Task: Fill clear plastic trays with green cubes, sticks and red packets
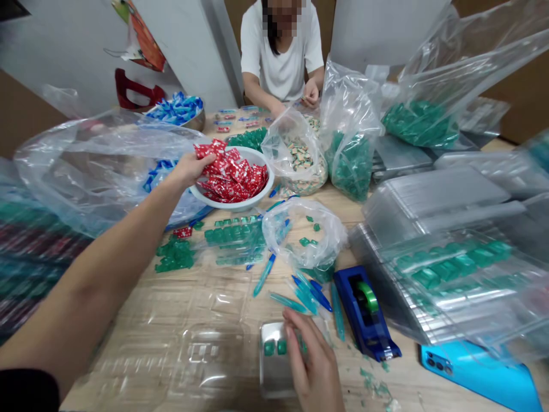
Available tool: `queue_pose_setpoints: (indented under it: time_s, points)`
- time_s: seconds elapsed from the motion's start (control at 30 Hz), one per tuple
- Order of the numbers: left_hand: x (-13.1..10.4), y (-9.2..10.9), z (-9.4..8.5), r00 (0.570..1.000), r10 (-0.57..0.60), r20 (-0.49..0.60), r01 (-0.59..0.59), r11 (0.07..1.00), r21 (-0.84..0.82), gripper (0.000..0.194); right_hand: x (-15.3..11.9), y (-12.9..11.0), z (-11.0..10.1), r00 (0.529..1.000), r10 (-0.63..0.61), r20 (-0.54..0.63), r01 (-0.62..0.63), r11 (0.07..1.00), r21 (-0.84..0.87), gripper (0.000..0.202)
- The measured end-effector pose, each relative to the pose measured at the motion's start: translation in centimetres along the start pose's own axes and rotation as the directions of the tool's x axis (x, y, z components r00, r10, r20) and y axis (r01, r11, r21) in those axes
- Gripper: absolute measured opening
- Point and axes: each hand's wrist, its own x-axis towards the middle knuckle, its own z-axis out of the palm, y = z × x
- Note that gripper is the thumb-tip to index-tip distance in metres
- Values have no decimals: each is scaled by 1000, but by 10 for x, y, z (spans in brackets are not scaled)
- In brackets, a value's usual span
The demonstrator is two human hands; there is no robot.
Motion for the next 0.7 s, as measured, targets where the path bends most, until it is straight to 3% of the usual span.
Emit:
queue_pose_setpoints:
  time_s: [0.2,0.33,0.4,0.5,0.6,0.7]
  points:
    - [-19,22,-13,997,-70,-14,58,909,-414,21,10,-12,5,999,39,9,-40,998,47,25]
    - [-71,34,-19,995,-65,72,94,826,-556,23,36,-20,13,988,154,-10,-143,935,324,30]
    - [-111,36,-17,985,-63,159,150,764,-627,23,58,-29,20,986,166,18,-149,828,540,39]
    - [-176,32,-8,938,-25,345,266,689,-674,33,86,-46,29,984,119,132,-177,591,787,59]
    - [-229,22,-2,878,-3,478,341,704,-623,38,95,-63,33,964,89,252,-266,422,867,66]
    - [-261,11,-3,859,33,512,306,767,-564,33,86,-77,29,935,141,326,-355,350,866,51]
